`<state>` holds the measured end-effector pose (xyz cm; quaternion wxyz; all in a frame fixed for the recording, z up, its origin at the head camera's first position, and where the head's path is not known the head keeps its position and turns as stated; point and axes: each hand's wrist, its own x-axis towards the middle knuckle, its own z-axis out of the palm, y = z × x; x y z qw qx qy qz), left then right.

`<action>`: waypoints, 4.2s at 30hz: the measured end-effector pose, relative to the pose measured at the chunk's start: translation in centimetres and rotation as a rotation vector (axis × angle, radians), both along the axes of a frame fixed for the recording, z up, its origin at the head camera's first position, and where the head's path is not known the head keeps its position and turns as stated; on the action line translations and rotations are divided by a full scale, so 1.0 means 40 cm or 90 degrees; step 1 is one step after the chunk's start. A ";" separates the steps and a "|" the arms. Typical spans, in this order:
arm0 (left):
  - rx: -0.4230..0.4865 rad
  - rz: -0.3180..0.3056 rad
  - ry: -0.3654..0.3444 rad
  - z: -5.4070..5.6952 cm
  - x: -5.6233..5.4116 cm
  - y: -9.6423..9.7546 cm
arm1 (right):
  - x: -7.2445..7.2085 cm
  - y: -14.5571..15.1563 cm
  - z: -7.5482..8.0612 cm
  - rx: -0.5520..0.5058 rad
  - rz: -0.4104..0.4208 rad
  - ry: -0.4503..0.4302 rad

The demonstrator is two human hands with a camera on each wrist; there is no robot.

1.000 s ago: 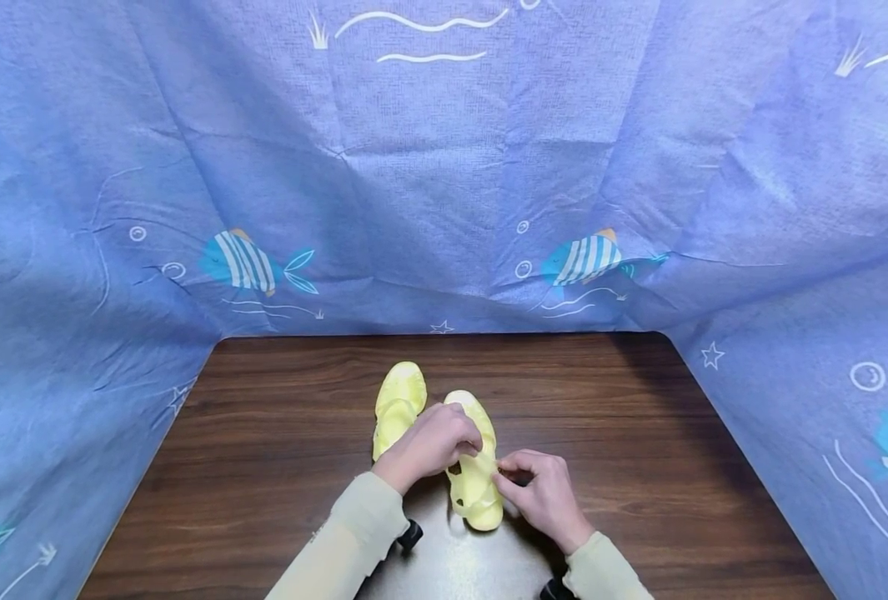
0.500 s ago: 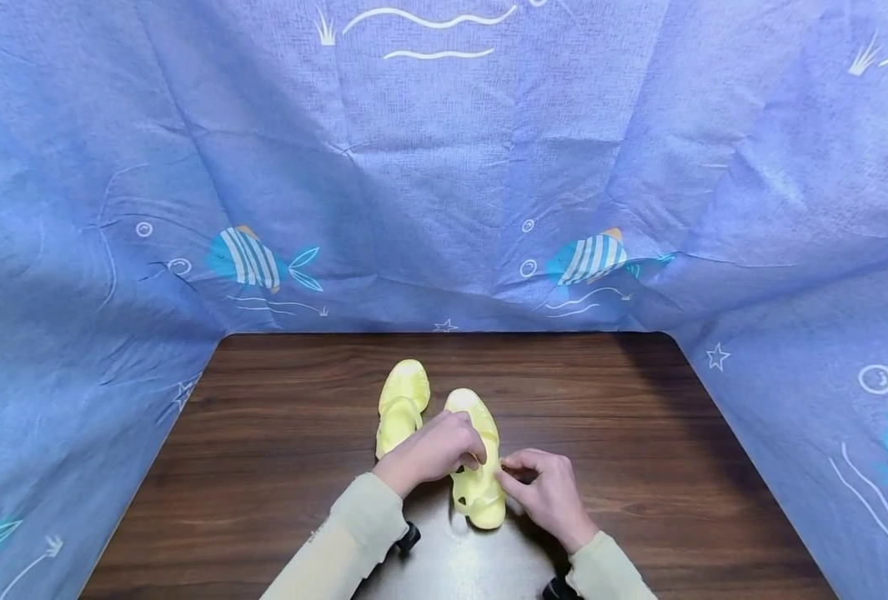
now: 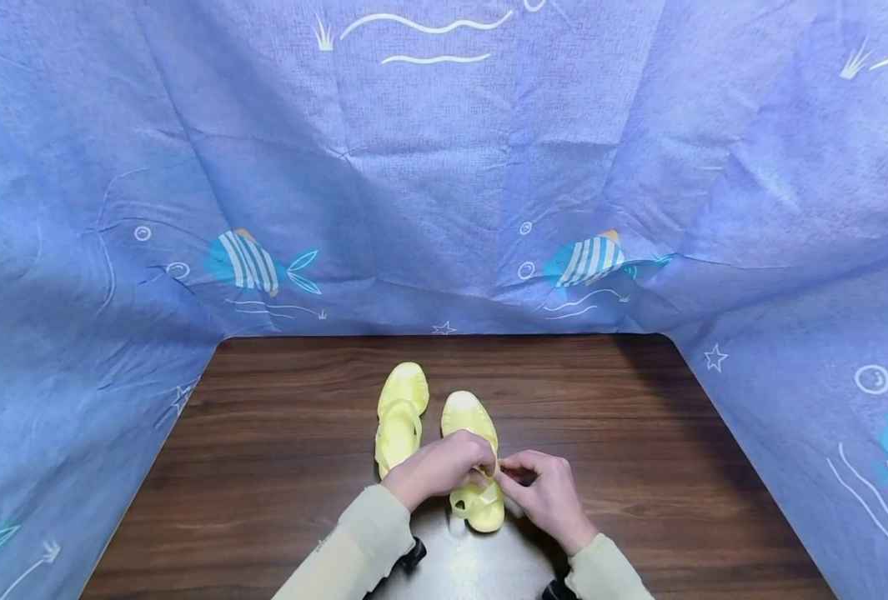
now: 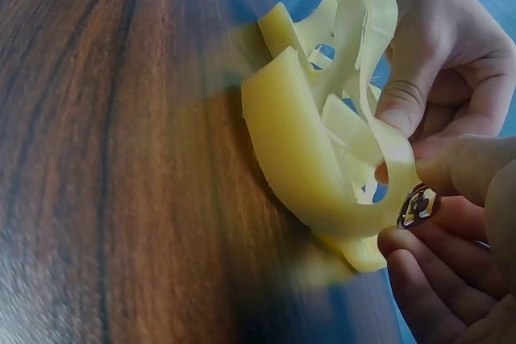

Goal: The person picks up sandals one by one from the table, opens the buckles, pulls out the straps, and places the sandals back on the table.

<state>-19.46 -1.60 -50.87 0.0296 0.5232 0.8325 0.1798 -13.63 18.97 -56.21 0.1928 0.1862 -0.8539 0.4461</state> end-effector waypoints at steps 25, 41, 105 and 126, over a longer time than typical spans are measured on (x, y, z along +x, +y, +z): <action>0.324 0.243 0.094 -0.045 0.094 -0.025 | 0.006 -0.003 -0.003 -0.022 0.011 -0.064; 0.234 0.407 -0.098 -0.098 0.212 -0.062 | 0.033 0.016 -0.015 -0.002 0.042 -0.117; 0.211 0.457 -0.191 -0.111 0.144 -0.028 | -0.019 -0.061 -0.009 0.172 0.001 -0.155; 0.250 0.362 -0.022 -0.099 0.208 -0.095 | 0.006 -0.011 0.004 0.230 -0.019 -0.155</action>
